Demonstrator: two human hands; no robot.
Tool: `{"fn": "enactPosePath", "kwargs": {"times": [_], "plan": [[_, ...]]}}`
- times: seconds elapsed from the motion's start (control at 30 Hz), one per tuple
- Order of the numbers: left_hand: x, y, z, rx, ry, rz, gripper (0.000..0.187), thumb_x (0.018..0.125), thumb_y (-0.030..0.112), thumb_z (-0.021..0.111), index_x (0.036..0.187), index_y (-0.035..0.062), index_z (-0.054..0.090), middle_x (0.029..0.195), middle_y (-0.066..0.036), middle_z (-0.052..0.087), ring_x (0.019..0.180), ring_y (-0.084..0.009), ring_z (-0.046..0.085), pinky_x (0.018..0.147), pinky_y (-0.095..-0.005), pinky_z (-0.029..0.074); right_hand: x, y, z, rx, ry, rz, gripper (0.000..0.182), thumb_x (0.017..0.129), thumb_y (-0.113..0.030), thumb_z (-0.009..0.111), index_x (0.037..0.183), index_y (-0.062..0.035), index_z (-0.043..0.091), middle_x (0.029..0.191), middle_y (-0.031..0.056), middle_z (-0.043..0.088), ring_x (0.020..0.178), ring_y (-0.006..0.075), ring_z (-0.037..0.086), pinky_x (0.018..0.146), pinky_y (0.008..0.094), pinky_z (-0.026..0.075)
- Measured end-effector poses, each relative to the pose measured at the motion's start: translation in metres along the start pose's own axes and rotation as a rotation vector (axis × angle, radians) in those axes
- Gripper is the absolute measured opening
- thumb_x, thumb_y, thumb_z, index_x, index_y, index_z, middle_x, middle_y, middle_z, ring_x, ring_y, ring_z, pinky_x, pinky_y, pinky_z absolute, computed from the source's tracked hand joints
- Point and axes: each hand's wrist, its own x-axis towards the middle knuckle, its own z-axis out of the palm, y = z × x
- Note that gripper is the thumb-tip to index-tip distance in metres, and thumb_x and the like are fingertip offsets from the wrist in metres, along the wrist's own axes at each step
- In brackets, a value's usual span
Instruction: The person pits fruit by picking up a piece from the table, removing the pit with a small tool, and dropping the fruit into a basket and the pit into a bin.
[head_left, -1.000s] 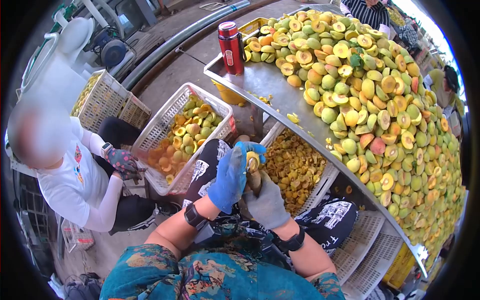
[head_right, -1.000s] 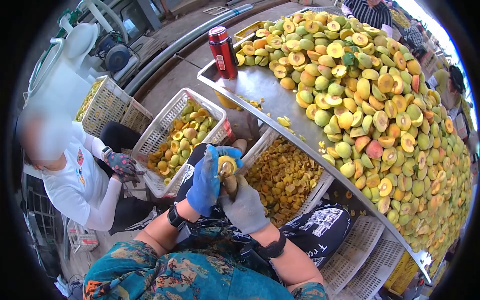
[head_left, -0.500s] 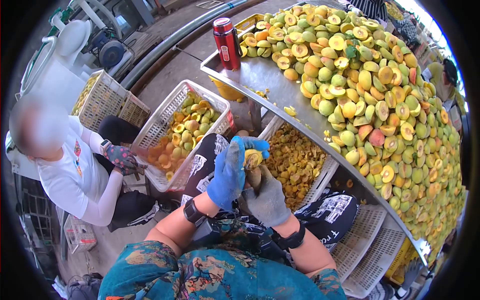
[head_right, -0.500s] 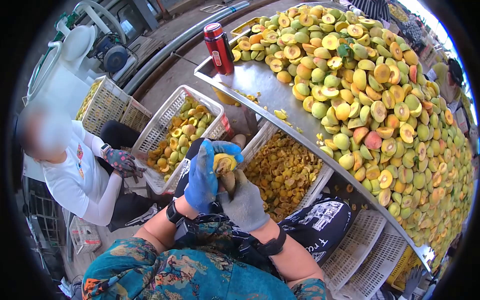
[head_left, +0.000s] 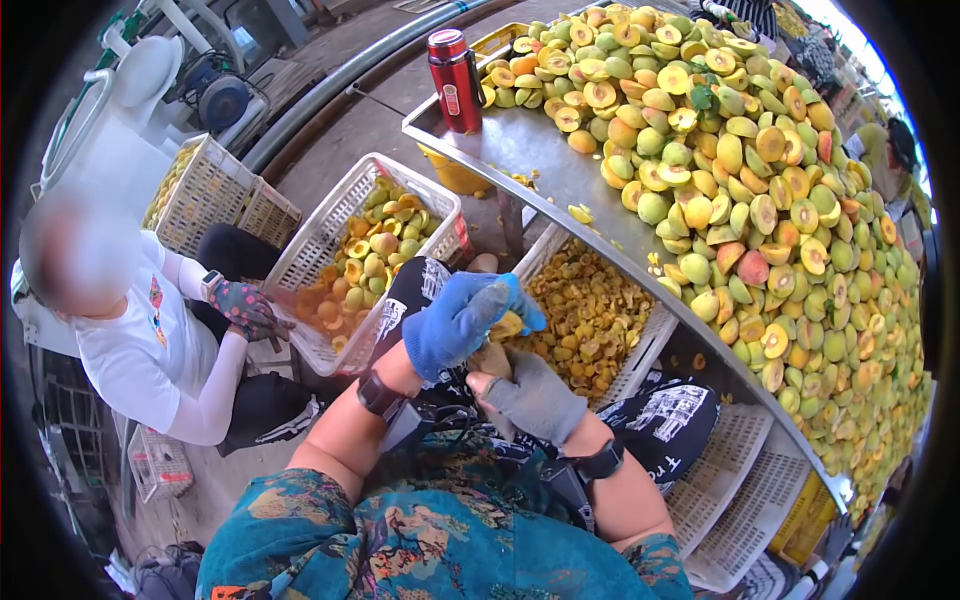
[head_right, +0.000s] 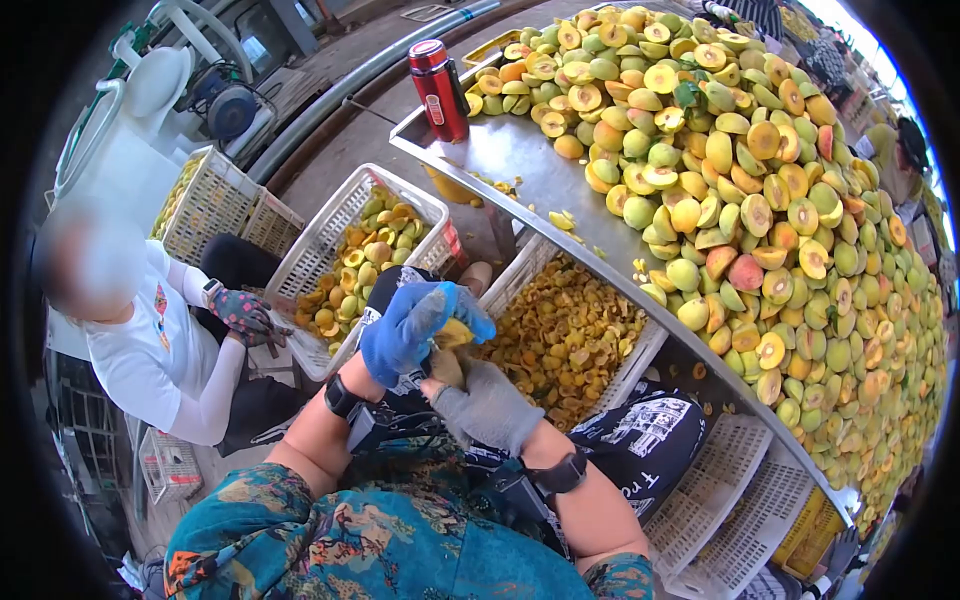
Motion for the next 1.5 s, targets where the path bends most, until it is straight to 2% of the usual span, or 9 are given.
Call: {"fn": "enactPosePath", "kwargs": {"times": [0.27,0.4,0.47,0.6,0.73,0.87,1.07,1.3,1.5], "plan": [[0.020,-0.006,0.015,-0.593,0.167,-0.174,0.059,0.099,0.053,0.035,0.107,0.0011,0.060,0.088,-0.012,0.065,0.078,-0.0182,0.062,0.071,-0.0284,0.051,-0.006,-0.013,-0.003,0.184,-0.031,-0.097,0.023,0.090,-0.026,0.061,0.094,-0.0042,0.056,0.072,-0.0010,0.051,0.062,0.0076,0.047,0.057,0.0233,0.039],[0.022,-0.018,0.002,-0.691,0.284,-0.211,0.051,0.100,0.048,0.039,0.120,0.0044,0.056,0.099,-0.010,0.064,0.083,-0.0150,0.060,0.073,-0.0260,0.050,-0.002,0.000,-0.012,0.662,-0.278,-0.107,0.062,0.092,-0.059,0.050,0.109,-0.0004,0.061,0.073,0.0010,0.056,0.058,0.0076,0.049,0.054,0.0216,0.042],[0.015,-0.019,-0.007,0.186,0.186,0.203,0.048,0.101,0.045,0.041,0.125,0.0057,0.054,0.104,-0.006,0.061,0.088,-0.0124,0.058,0.076,-0.0261,0.051,-0.005,-0.008,-0.017,0.775,-0.260,-0.019,0.069,0.093,-0.061,0.045,0.113,0.0029,0.059,0.074,0.0016,0.056,0.061,0.0074,0.049,0.055,0.0204,0.041],[0.004,-0.011,-0.017,-0.188,0.202,-0.202,0.039,0.102,0.032,0.045,0.130,0.0068,0.050,0.113,-0.006,0.055,0.100,-0.0113,0.055,0.085,-0.0282,0.050,0.007,-0.010,-0.014,0.006,0.450,-0.263,0.040,0.101,-0.034,0.046,0.108,0.0024,0.060,0.082,0.0079,0.062,0.070,0.0162,0.056,0.066,0.0294,0.047],[0.003,-0.038,-0.022,0.885,0.253,0.417,0.025,0.100,0.018,0.049,0.121,0.0061,0.049,0.097,-0.002,0.052,0.093,-0.0107,0.053,0.081,-0.0256,0.047,0.015,-0.003,-0.018,-0.326,0.645,-0.437,0.027,0.096,-0.026,0.056,0.105,-0.0006,0.061,0.087,0.0191,0.063,0.081,0.0339,0.063,0.071,0.0389,0.049],[0.005,0.000,0.004,-0.202,0.388,-0.225,0.015,0.099,0.014,0.051,0.111,0.0056,0.050,0.092,-0.001,0.050,0.088,-0.0101,0.050,0.077,-0.0241,0.044,0.015,-0.005,-0.020,-0.445,0.646,-0.343,0.028,0.093,-0.028,0.061,0.103,-0.0018,0.061,0.092,0.0185,0.065,0.083,0.0385,0.063,0.070,0.0408,0.050],[-0.004,-0.002,-0.001,0.268,0.266,-0.036,0.014,0.099,0.016,0.049,0.104,0.0031,0.050,0.094,-0.004,0.051,0.087,-0.0113,0.049,0.079,-0.0253,0.042,0.025,0.002,-0.025,-0.597,0.669,-0.269,0.028,0.092,-0.036,0.059,0.102,-0.0107,0.064,0.092,0.0163,0.065,0.081,0.0379,0.064,0.069,0.0441,0.050],[0.017,-0.002,-0.094,0.722,0.748,0.568,0.015,0.098,0.013,0.048,0.102,0.0013,0.055,0.097,-0.012,0.053,0.089,-0.0214,0.053,0.084,-0.0311,0.044,0.019,0.022,-0.044,-0.927,0.572,0.095,0.035,0.089,-0.045,0.057,0.101,-0.0119,0.062,0.092,0.0151,0.064,0.080,0.0365,0.064,0.068,0.0483,0.050],[0.060,0.008,-0.199,1.524,0.686,-0.084,0.037,0.089,0.040,0.060,0.108,0.0080,0.064,0.102,-0.016,0.064,0.099,-0.0321,0.060,0.086,-0.0366,0.046,0.002,0.007,-0.055,-0.870,0.629,0.090,0.037,0.088,-0.047,0.056,0.099,-0.0117,0.061,0.092,0.0148,0.064,0.080,0.0377,0.064,0.069,0.0486,0.051]]}}
